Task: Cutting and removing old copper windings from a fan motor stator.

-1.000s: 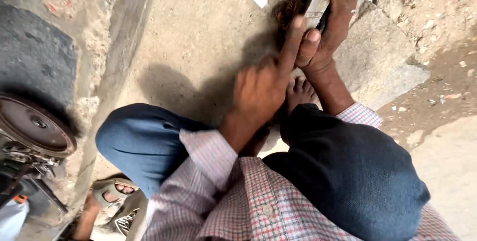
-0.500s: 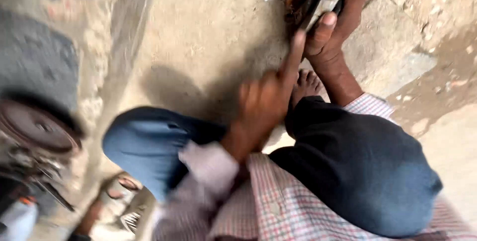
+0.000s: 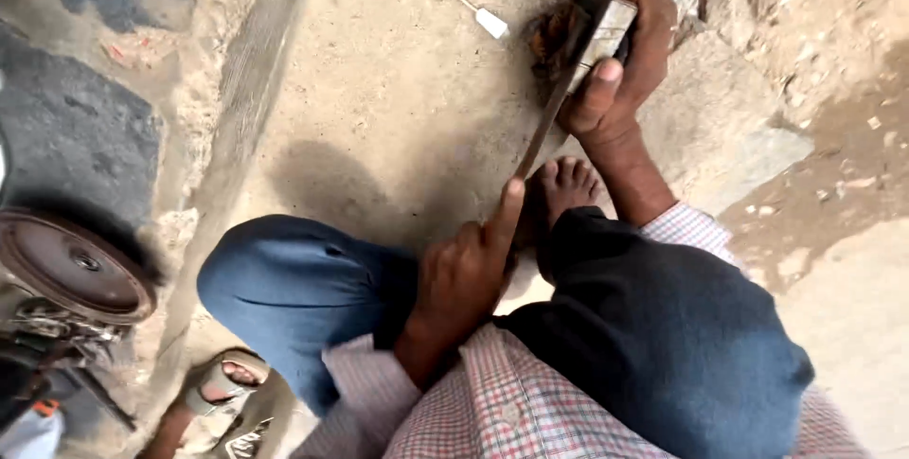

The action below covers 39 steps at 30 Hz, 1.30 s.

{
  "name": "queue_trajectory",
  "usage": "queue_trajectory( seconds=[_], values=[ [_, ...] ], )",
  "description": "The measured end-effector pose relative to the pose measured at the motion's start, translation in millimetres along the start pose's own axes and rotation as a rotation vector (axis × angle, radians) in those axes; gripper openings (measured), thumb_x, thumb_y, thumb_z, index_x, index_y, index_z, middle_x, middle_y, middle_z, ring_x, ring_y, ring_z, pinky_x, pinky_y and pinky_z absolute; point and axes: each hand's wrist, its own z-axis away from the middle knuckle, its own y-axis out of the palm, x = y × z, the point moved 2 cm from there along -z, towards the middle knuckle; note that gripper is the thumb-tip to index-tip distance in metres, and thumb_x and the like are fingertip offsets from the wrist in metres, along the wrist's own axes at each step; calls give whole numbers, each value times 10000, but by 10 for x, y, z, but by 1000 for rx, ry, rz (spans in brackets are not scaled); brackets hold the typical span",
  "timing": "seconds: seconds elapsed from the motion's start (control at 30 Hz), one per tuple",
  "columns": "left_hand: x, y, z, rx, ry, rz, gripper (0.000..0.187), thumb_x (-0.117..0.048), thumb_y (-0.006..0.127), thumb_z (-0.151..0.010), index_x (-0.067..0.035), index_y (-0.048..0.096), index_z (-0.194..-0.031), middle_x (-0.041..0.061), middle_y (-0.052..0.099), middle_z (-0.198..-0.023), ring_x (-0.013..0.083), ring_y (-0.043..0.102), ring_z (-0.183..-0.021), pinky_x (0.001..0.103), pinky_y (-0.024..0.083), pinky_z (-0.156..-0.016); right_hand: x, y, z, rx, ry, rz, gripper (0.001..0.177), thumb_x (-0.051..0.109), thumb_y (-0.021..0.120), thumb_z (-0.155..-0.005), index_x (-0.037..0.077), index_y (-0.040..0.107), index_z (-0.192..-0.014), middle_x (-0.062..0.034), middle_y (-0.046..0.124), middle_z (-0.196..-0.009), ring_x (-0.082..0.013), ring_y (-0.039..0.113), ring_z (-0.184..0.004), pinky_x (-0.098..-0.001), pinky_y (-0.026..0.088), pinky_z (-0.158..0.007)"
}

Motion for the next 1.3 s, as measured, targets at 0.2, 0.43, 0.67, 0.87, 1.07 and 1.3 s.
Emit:
queue_trajectory(
  seconds=[0.2, 0.43, 0.67, 0.87, 1.07, 1.3],
  values=[
    [127, 407, -443, -165, 27, 126, 706, -182, 530, -1108, -157, 62, -1635, 53, 560, -713, 182, 538, -532, 361, 449, -481, 41, 33, -4, 106, -12, -128, 700, 562, 357, -1082, -43, 497, -1407, -193, 568, -1348, -296, 602, -1249, -407, 485, -1082],
    [122, 447, -768, 4, 76, 50, 643, -121, 577, -1022, 9, 324, -1599, 144, 616, -794, 199, 553, -528, 372, 442, -430, 85, 2, 34, 87, 25, -108, 728, 553, 383, -1081, -103, 432, -1393, -242, 529, -1360, -371, 559, -1278, -483, 470, -1118],
    [149, 210, -251, 133, -44, 54, 680, -126, 602, -1004, -112, 330, -1627, 78, 542, -591, 143, 515, -443, 341, 441, -410, 51, -42, 150, 27, 2, -9, 658, 512, 334, -1048, -32, 550, -1349, -184, 602, -1334, -327, 608, -1256, -445, 466, -1078],
    [68, -81, -329, 92, -2, -62, 642, -124, 603, -1032, -74, 365, -1627, 80, 565, -643, 159, 490, -455, 355, 412, -415, 49, 41, 32, 17, 22, -48, 656, 542, 346, -1047, -23, 546, -1313, -185, 581, -1256, -317, 597, -1200, -425, 484, -1039],
    [62, 101, -555, -198, 60, -259, 684, -30, 537, -1108, -20, 192, -1698, 74, 591, -778, 197, 572, -624, 376, 489, -565, 138, 40, -4, 159, -87, -144, 651, 525, 312, -1090, -34, 532, -1342, -211, 569, -1302, -338, 566, -1239, -440, 459, -1070],
    [63, 90, -201, -53, 8, -132, 676, -89, 565, -1118, -88, 213, -1695, 29, 565, -680, 130, 548, -563, 325, 488, -521, 26, 53, 51, 31, -31, -138, 668, 529, 329, -1081, -47, 533, -1353, -206, 567, -1284, -327, 580, -1238, -435, 453, -1066]
  ],
)
